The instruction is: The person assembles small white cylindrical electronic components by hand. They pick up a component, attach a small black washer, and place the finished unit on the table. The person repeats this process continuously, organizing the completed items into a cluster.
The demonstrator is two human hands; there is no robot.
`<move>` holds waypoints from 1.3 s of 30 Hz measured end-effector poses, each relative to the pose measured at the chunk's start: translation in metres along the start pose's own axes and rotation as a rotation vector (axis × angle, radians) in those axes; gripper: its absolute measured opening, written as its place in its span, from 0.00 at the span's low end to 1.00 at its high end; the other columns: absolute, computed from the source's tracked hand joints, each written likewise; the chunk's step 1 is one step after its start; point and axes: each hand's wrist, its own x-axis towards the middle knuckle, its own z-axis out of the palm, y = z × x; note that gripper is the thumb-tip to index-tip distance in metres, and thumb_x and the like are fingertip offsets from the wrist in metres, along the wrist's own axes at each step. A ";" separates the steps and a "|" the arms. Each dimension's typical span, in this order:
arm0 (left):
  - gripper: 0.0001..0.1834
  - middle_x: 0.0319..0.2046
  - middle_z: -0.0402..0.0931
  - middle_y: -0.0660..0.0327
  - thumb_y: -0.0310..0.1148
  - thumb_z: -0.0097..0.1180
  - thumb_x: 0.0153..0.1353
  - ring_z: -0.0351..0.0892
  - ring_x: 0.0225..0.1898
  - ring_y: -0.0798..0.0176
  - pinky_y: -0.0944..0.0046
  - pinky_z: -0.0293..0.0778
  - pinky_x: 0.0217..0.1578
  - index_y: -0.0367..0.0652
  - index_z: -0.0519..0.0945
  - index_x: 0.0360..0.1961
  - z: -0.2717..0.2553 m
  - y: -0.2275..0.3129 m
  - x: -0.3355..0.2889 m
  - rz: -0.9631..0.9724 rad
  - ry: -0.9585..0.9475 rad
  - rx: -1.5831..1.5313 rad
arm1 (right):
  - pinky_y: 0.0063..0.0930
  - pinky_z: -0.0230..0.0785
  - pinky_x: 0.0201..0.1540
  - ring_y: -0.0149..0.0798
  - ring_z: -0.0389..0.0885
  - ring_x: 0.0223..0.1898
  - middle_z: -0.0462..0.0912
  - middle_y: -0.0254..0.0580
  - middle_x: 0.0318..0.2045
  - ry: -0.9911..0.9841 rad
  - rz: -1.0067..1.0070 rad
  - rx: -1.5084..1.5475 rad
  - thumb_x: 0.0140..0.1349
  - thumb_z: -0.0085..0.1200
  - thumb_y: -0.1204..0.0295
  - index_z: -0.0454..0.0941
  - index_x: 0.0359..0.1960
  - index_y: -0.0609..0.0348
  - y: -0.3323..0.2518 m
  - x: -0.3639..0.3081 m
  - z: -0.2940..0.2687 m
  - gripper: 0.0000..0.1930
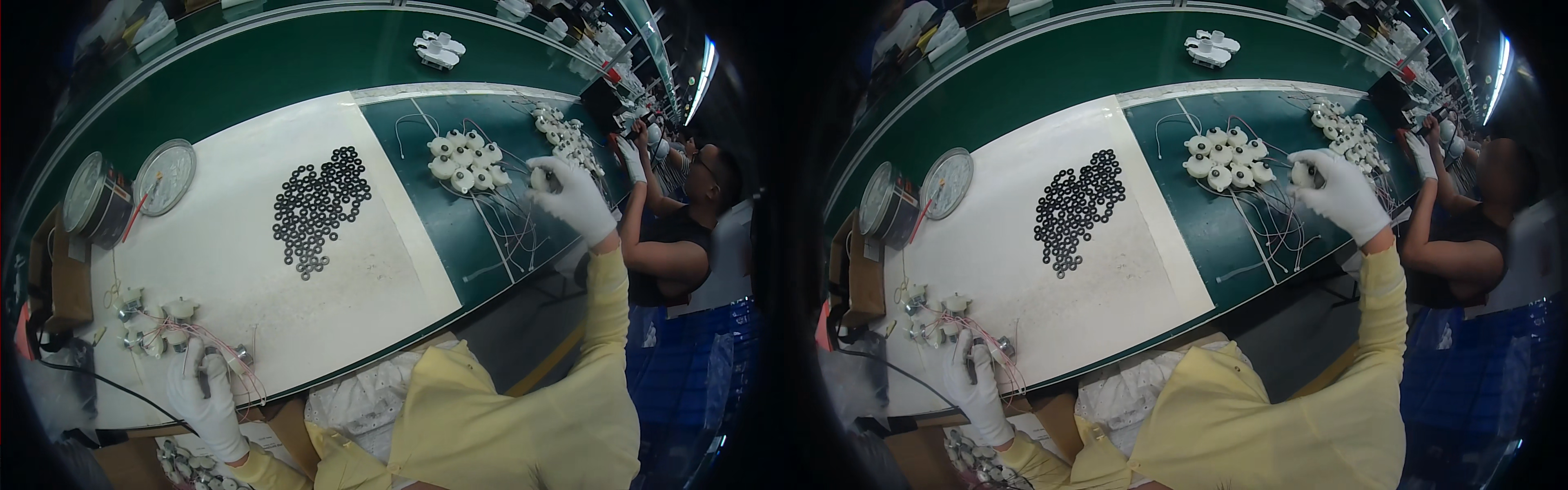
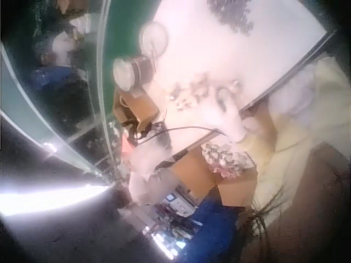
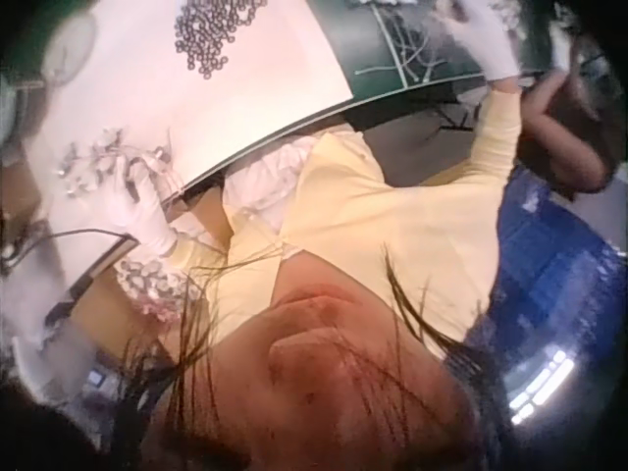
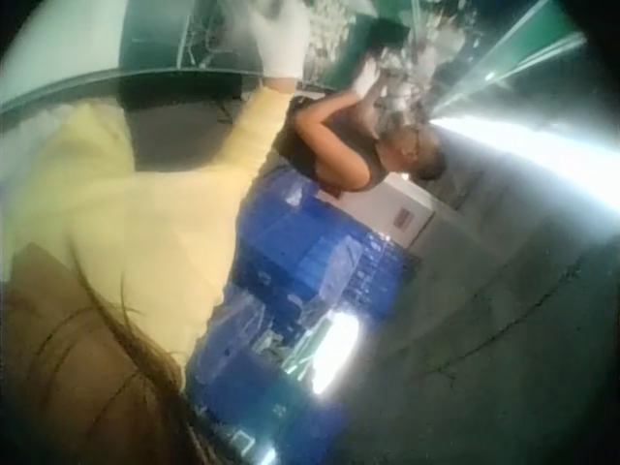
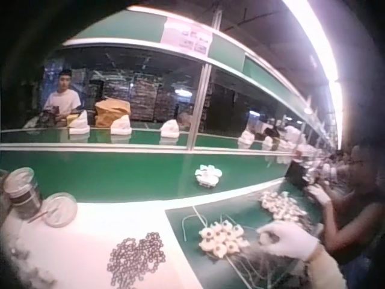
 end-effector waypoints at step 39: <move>0.27 0.47 0.83 0.54 0.24 0.69 0.57 0.82 0.44 0.48 0.50 0.78 0.47 0.39 0.82 0.60 -0.037 0.028 0.013 0.103 0.209 0.208 | 0.33 0.76 0.59 0.43 0.86 0.53 0.87 0.49 0.53 0.023 -0.747 0.085 0.68 0.57 0.81 0.81 0.62 0.64 -0.080 0.082 0.014 0.20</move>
